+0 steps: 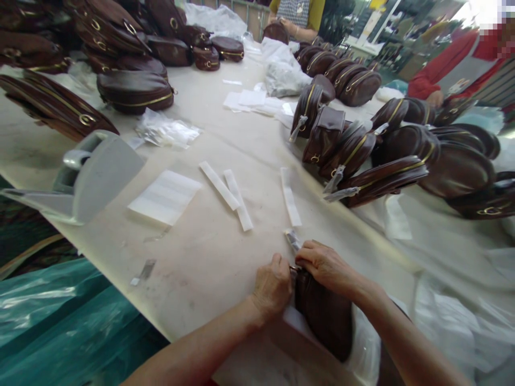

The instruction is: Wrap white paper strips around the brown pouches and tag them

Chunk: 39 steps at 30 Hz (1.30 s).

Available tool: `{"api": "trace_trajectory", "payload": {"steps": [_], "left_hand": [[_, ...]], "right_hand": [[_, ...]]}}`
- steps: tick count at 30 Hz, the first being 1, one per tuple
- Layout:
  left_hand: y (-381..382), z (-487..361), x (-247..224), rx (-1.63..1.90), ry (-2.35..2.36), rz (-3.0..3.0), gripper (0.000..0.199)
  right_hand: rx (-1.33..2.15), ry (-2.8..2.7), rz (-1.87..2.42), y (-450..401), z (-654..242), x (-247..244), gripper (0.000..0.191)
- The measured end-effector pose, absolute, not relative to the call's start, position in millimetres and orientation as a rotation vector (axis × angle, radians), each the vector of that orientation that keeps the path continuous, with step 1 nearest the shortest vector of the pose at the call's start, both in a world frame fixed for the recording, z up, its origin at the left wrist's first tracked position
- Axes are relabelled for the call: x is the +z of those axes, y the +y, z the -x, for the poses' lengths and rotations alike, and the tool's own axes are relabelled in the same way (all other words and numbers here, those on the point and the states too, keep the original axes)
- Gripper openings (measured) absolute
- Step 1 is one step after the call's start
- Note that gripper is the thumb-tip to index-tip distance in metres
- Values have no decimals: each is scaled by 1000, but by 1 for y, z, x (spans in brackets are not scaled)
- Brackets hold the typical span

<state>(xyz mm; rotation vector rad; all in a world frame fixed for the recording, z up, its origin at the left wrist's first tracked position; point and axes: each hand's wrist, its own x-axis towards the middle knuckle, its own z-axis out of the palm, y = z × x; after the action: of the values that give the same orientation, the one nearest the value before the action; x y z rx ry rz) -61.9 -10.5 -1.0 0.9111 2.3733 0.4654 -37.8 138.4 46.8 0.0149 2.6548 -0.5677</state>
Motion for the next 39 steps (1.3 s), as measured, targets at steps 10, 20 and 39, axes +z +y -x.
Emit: {"api": "trace_trajectory", "payload": {"steps": [10, 20, 39], "left_hand": [[-42, 86, -6, 873, 2686, -748, 13], [-44, 94, -12, 1133, 2755, -746, 13], [-32, 96, 4, 1485, 1900, -180, 27]], "right_hand": [[-553, 2643, -47, 127, 38, 56, 19], [-529, 2679, 34, 115, 44, 49, 17], [-819, 2750, -64, 119, 43, 38, 18]]}}
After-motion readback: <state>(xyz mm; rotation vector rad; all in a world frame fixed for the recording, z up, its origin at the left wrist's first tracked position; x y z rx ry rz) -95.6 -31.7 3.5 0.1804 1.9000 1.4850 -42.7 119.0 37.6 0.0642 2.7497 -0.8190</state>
